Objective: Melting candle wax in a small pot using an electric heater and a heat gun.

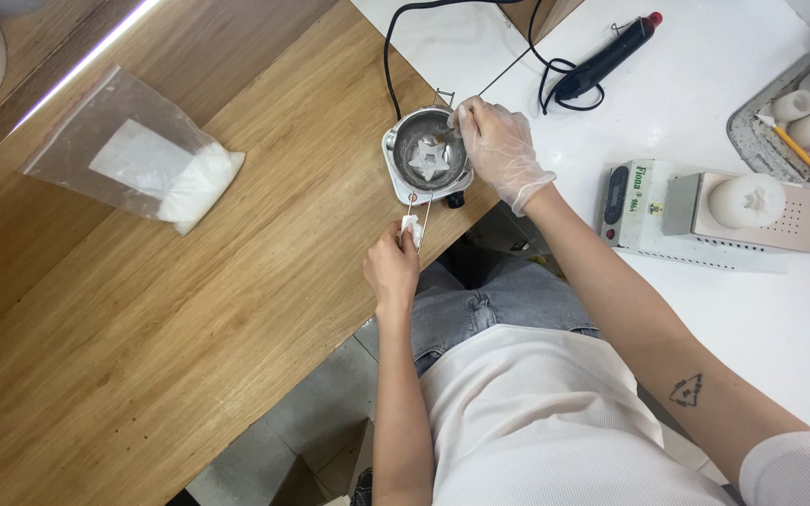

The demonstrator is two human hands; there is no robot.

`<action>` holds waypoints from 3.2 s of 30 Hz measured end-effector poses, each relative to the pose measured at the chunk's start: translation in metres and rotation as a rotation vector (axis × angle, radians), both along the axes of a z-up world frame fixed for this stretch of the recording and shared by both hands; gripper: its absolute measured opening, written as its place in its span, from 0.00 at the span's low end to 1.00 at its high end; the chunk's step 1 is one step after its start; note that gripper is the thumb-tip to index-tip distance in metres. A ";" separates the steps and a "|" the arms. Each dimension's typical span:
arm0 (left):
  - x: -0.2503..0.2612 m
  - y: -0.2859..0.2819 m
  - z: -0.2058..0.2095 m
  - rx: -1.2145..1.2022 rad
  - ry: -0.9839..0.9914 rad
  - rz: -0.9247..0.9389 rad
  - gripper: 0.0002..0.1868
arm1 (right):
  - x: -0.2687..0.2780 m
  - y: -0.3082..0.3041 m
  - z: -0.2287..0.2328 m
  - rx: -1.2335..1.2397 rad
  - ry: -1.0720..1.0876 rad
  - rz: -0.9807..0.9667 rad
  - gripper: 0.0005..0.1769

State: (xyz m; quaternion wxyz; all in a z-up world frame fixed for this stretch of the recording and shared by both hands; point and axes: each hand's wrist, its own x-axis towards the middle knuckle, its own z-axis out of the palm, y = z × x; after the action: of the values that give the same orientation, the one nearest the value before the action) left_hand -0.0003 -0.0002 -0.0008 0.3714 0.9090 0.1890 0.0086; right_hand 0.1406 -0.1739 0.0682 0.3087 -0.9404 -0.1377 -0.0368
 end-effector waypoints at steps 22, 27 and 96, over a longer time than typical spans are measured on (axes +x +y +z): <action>0.000 -0.002 -0.004 0.033 -0.041 -0.025 0.11 | -0.004 0.000 -0.015 -0.221 0.021 0.039 0.16; 0.000 -0.002 -0.004 0.036 -0.068 -0.035 0.11 | -0.006 0.000 -0.012 -0.227 0.055 0.032 0.17; 0.008 0.001 -0.003 -0.178 0.130 0.225 0.14 | -0.009 -0.032 -0.007 0.621 0.277 -0.224 0.15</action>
State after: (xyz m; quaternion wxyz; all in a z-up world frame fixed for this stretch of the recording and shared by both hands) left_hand 0.0078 0.0011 -0.0042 0.4344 0.8441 0.3132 -0.0253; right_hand 0.1318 -0.2055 0.0616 0.5897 -0.8070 0.0273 0.0173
